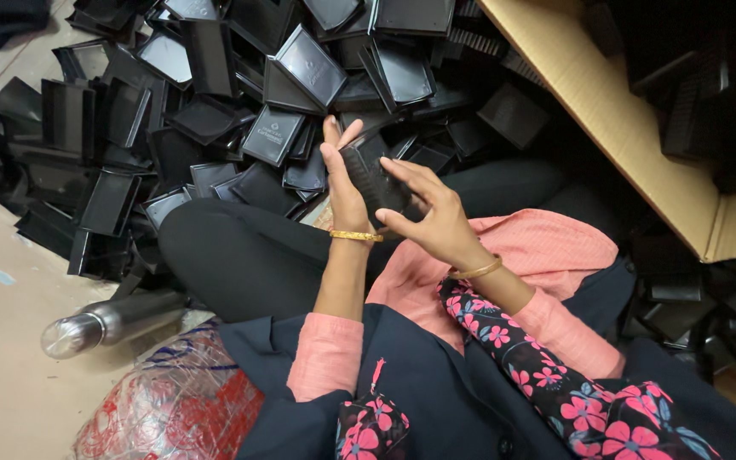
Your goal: The person sits on the floor and repeatedly picks up two black plastic components, snaps them together, and places the assembled unit into a cardboard box to the right. The person continues this cycle for the duration of the clip.
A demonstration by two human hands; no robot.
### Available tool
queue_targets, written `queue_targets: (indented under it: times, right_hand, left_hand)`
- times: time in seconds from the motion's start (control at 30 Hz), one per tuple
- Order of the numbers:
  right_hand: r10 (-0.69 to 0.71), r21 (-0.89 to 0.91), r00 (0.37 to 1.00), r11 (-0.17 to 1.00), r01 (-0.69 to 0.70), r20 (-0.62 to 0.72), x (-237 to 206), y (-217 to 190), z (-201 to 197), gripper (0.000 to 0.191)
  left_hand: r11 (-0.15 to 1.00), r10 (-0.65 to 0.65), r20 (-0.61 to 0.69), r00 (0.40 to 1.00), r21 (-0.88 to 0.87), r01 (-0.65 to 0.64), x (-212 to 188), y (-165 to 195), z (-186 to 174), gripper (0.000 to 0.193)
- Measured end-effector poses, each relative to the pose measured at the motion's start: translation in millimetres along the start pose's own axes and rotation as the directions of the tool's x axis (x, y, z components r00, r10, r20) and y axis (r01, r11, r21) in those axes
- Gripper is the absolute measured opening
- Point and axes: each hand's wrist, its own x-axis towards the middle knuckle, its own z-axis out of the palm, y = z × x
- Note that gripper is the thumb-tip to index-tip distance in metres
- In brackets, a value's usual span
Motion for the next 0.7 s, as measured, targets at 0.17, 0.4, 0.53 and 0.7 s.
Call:
queue_targets:
  times: [0.17,0.4,0.53,0.7]
  right_hand:
    - [0.344,0.516,0.881,0.716,-0.47,0.325,7,15,-25,0.052]
    - [0.281,0.378,0.953,0.874,-0.304,0.115,-5,15,-8,0.044]
    - [0.245,0.241,0.969,0.94,-0.24,0.01,-10,14,1,0.038]
    - [0.262,-0.217,0.965,0.942,-0.257,-0.006,15,6,-42,0.032]
  left_hand:
    - [0.86,0.34,0.14,0.93,0.354,-0.368,2,1,-8,0.053]
    - [0.549,0.432,-0.059,0.9,0.809,-0.211,1,20,-34,0.051]
    - [0.549,0.409,-0.087,0.908,0.819,-0.169,-2,19,-30,0.053]
    - [0.727,0.23,-0.013,0.973,0.668,-0.163,7,11,-36,0.042]
